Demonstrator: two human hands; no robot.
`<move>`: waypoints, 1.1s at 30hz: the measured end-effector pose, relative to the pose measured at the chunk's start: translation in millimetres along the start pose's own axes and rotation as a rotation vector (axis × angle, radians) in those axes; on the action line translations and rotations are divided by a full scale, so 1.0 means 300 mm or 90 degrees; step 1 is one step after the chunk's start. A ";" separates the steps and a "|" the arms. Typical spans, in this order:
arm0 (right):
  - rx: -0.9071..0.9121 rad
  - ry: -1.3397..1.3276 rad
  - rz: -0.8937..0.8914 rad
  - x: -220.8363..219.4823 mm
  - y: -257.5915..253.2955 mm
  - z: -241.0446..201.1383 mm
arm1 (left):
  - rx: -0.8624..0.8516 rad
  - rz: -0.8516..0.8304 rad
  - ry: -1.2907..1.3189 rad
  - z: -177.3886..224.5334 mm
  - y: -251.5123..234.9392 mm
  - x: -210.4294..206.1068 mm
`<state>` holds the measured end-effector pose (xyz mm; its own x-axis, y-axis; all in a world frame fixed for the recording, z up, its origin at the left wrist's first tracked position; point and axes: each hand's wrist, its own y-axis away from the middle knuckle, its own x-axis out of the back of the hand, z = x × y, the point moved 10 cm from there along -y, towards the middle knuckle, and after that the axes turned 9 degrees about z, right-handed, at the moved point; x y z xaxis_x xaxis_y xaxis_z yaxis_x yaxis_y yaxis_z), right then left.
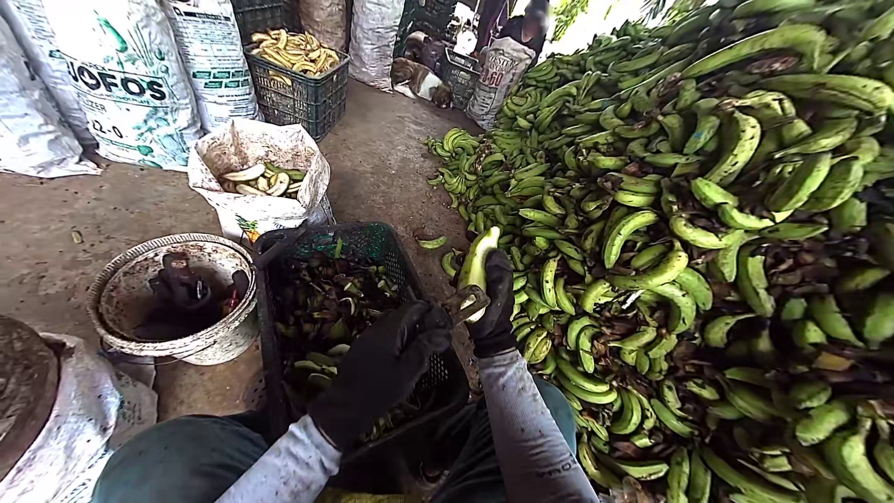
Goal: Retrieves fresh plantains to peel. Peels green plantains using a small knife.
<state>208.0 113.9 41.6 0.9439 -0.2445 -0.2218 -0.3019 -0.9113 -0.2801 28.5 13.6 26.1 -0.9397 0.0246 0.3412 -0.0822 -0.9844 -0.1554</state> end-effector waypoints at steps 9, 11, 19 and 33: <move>-0.341 -0.177 -0.357 -0.162 0.248 0.177 | -0.033 0.234 -0.270 -0.132 -0.147 0.237; -0.264 -0.115 -0.347 -0.140 0.230 0.152 | -0.003 0.264 -0.253 -0.137 -0.147 0.287; 0.034 -0.096 0.030 -0.074 0.038 -0.050 | -0.029 0.140 -0.078 -0.032 -0.011 0.065; -0.354 -0.192 -0.528 -0.194 0.213 0.088 | -0.176 0.190 -0.332 -0.073 -0.125 0.183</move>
<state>130.2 78.5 11.9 0.7315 0.5510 -0.4016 0.6021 -0.7984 0.0014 -27.2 55.8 30.3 -0.6576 -0.3982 0.6395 0.0092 -0.8531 -0.5217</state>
